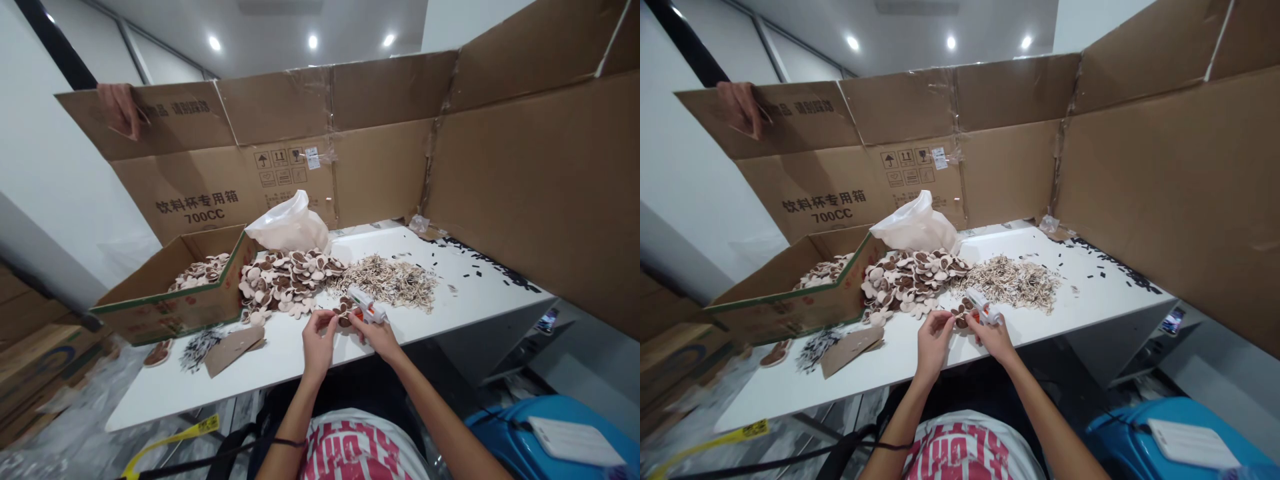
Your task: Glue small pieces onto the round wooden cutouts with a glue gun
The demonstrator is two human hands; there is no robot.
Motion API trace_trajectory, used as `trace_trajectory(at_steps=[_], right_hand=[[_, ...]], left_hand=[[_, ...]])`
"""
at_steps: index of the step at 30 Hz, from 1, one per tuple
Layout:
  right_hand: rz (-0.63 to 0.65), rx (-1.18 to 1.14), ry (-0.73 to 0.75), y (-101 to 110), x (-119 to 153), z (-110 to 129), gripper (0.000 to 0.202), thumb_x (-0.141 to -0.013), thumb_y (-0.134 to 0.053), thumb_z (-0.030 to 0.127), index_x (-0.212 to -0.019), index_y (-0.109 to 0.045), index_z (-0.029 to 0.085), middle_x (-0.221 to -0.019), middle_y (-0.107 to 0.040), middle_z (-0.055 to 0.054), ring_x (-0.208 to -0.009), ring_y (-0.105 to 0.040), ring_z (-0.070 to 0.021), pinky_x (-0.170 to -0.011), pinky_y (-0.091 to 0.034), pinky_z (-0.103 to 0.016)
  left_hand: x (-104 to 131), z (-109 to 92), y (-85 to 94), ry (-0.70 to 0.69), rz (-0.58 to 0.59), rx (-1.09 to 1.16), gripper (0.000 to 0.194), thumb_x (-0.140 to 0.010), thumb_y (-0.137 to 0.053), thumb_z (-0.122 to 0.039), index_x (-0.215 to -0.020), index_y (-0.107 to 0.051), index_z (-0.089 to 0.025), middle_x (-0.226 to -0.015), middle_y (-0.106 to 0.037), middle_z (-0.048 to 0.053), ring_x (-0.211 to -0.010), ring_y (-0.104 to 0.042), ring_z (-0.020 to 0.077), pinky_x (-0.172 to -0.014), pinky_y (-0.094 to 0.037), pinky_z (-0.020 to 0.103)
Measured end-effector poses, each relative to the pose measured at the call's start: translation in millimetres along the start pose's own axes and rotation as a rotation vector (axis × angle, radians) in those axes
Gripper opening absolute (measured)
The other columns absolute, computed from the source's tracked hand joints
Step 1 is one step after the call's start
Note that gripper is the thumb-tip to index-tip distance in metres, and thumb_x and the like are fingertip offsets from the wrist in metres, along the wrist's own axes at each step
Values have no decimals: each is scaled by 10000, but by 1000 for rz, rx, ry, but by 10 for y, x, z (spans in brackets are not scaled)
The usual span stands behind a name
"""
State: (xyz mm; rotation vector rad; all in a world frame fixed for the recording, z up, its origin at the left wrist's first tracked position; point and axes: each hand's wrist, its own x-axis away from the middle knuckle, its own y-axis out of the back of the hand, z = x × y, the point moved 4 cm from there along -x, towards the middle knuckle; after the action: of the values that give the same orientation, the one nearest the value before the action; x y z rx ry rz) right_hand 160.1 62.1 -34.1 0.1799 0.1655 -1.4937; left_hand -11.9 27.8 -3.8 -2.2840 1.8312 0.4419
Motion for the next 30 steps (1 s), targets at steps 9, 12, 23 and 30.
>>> trace_trajectory(at_steps=[9, 12, 23, 30], right_hand=[[5, -10, -34, -22, 10, 35, 471, -868, -719, 611, -984, -696, 155, -614, -618, -12, -431, -531, -168, -439, -429, -245], [4, -10, -27, -21, 15, 50, 446, -877, -718, 593, -979, -698, 160, -598, -609, -4, -434, -533, -169, -453, -439, -249], [35, 18, -42, -17, 31, 92, 490, -861, -694, 651, -958, -694, 170, -582, -586, 8, -451, -533, -174, -473, -434, -255], [42, 2, -48, -22, 41, 92, 489, -868, -711, 639, -981, -699, 164, -660, -634, -17, -464, -533, -167, -474, -438, -260]], left_hand=[[4, -16, -4, -4, -8, 37, 263, -884, -764, -424, -964, -697, -183, -940, -739, 70, -914, -712, 209, -894, -560, 344], [6, -32, -7, 5, -10, 47, 256, -877, -773, -415, -958, -699, -184, -934, -740, 68, -911, -712, 206, -891, -561, 337], [12, -15, -8, 13, -50, 60, 288, -847, -799, -426, -965, -701, -183, -938, -754, 82, -912, -732, 221, -895, -584, 366], [18, -18, 1, -6, -61, 25, 286, -846, -798, -428, -953, -707, -179, -920, -753, 75, -888, -729, 212, -877, -583, 352]])
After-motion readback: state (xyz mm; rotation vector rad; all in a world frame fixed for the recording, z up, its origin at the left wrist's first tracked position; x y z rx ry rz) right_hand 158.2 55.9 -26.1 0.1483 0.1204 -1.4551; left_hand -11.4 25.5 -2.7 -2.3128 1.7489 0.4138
